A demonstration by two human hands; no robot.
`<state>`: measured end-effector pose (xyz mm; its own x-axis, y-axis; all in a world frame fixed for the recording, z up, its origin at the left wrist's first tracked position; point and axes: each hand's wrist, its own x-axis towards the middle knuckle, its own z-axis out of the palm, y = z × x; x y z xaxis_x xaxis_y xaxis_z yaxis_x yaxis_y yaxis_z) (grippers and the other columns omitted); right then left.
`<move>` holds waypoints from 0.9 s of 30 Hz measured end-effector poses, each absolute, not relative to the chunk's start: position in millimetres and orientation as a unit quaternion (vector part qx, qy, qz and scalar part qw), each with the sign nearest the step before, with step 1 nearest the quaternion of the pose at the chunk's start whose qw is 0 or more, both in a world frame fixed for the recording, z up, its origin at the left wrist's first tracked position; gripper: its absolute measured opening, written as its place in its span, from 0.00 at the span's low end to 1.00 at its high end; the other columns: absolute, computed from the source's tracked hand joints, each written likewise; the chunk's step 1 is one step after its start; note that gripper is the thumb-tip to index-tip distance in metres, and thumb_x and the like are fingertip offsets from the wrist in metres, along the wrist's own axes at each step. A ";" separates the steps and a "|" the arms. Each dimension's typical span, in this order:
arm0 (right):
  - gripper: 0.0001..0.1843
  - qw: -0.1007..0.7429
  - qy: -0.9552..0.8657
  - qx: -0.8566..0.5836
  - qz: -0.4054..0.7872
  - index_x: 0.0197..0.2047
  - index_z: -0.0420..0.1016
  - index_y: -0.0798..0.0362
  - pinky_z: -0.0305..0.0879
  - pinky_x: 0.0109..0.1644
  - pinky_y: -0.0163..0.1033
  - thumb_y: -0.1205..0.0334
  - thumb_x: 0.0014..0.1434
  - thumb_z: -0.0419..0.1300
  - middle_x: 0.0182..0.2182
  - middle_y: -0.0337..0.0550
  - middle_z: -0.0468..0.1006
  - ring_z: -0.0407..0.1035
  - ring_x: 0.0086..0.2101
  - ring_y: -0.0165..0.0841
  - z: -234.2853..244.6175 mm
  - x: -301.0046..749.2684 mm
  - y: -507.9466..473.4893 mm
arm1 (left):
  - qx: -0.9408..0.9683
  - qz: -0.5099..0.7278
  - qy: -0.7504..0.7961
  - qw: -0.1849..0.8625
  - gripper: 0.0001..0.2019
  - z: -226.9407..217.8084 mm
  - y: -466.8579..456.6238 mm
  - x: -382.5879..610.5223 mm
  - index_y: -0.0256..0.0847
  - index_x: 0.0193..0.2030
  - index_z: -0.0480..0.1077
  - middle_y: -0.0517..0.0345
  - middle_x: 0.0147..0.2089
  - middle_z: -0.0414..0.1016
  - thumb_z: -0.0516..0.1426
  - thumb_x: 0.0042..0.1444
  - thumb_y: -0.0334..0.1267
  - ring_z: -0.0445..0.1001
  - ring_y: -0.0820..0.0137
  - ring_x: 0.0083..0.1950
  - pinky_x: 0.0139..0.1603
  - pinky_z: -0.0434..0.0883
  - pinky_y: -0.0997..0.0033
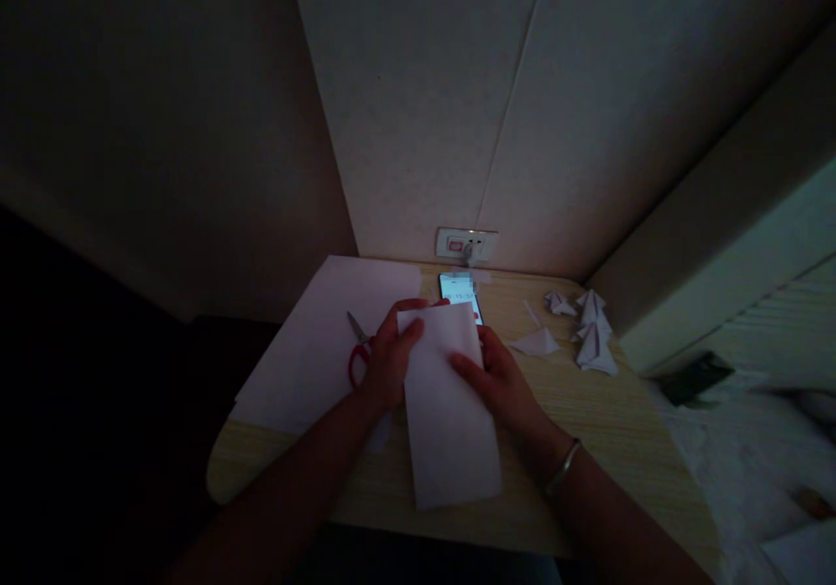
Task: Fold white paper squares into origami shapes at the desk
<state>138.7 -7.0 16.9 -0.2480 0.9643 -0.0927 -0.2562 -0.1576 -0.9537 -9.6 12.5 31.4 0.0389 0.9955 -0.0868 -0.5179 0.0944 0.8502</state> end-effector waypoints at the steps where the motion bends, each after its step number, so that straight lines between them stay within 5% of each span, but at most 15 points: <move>1: 0.18 0.467 -0.448 -0.394 0.653 0.44 0.63 0.46 0.70 0.33 0.38 0.56 0.52 0.63 0.35 0.37 0.76 0.72 0.31 0.33 17.1 138.7 -6.8 | 0.329 0.587 0.365 0.644 0.16 30.5 12.8 -9.7 0.44 0.44 0.63 0.54 0.43 0.77 0.60 0.48 0.40 0.74 0.69 0.30 0.29 0.69 0.72; 10: 0.15 0.509 -0.422 -0.463 0.591 0.34 0.72 0.52 0.58 0.25 0.32 0.48 0.55 0.57 0.24 0.36 0.74 0.63 0.22 0.28 17.6 146.8 1.8 | 0.379 0.514 0.400 0.657 0.14 22.1 11.0 -8.9 0.43 0.42 0.67 0.64 0.24 0.71 0.60 0.48 0.41 0.66 0.75 0.22 0.21 0.61 0.78; 27: 0.17 0.512 -0.449 -0.526 0.510 0.32 0.71 0.53 0.56 0.22 0.32 0.47 0.55 0.55 0.24 0.37 0.73 0.59 0.21 0.28 16.0 146.3 2.0 | 0.323 0.524 0.385 0.687 0.16 27.4 9.8 -4.9 0.41 0.45 0.71 0.56 0.32 0.77 0.60 0.47 0.38 0.70 0.71 0.25 0.24 0.64 0.74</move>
<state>146.3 2.0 16.0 0.0766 0.9940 -0.0775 -0.0503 -0.0738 -0.9960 -4.9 9.8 27.4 0.1540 0.9695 -0.1905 -0.4714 0.2415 0.8482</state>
